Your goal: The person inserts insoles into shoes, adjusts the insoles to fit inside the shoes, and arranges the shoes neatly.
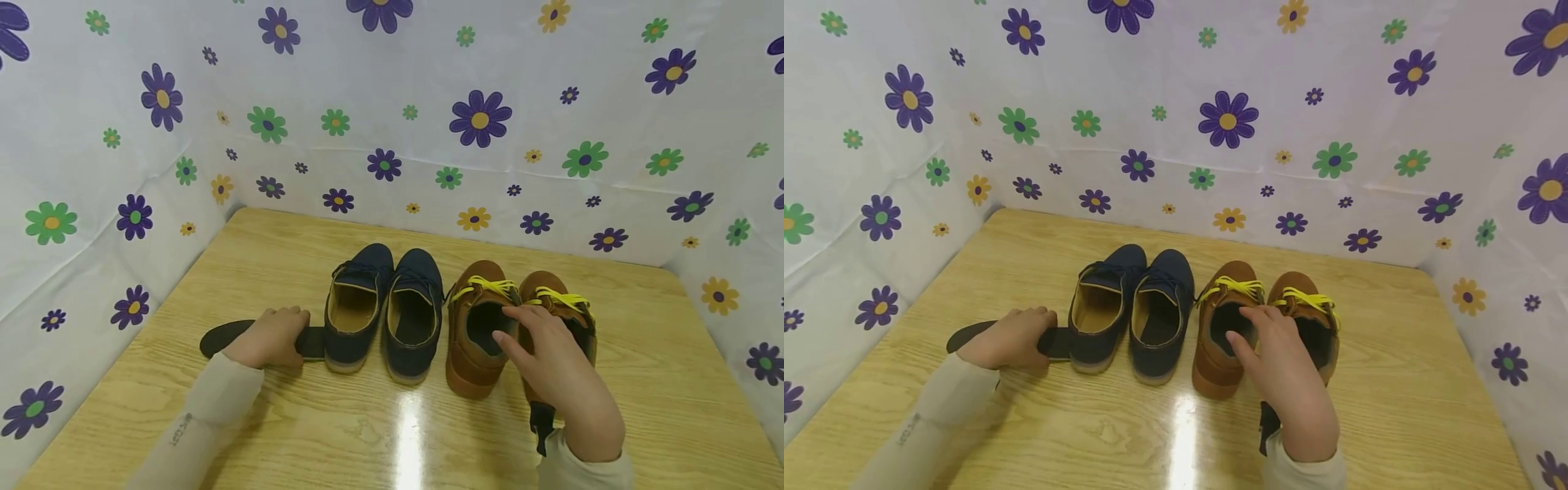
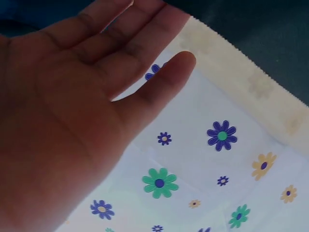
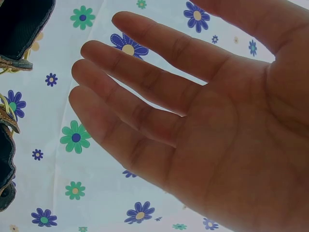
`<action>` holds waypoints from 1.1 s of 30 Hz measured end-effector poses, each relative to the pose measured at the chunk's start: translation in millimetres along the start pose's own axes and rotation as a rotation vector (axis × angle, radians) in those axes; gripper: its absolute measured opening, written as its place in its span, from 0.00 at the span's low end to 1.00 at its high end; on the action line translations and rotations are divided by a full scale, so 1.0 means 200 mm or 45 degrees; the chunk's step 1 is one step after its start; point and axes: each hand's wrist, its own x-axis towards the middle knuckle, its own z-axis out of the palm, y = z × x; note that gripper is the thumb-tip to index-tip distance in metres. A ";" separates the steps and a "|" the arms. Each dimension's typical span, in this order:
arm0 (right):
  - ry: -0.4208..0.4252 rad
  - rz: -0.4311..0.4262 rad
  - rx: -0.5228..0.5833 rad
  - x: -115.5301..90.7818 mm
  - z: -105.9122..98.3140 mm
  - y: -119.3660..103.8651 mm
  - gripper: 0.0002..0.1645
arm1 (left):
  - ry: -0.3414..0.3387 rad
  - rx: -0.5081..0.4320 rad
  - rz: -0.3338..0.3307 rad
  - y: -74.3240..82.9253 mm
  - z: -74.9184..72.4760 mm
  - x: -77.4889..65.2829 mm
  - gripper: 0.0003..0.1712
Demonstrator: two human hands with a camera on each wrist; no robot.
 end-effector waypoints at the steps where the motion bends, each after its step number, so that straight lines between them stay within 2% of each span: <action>1: -0.001 0.000 0.000 0.00 0.00 0.00 0.28 | -0.004 0.025 0.004 0.00 -0.01 0.00 0.31; 7: -0.001 -0.008 0.009 0.00 0.00 -0.01 0.28 | -0.003 0.144 0.007 0.02 -0.06 0.00 0.34; 13: 0.004 -0.030 0.029 0.01 0.01 -0.03 0.27 | 0.012 0.194 -0.022 0.05 -0.11 -0.03 0.36; 17: -0.005 -0.038 0.048 0.02 0.03 -0.05 0.27 | 0.052 0.224 -0.022 0.07 -0.14 -0.07 0.37; 22: -0.017 -0.107 0.076 0.05 0.06 -0.09 0.25 | 0.109 0.262 -0.005 0.08 -0.18 -0.10 0.38; 27: -0.027 -0.155 0.090 0.06 0.08 -0.10 0.24 | 0.114 0.275 -0.005 0.08 -0.22 -0.13 0.39; 33: -0.028 -0.136 0.086 0.06 0.08 -0.10 0.25 | 0.089 0.220 -0.046 0.10 -0.29 -0.16 0.35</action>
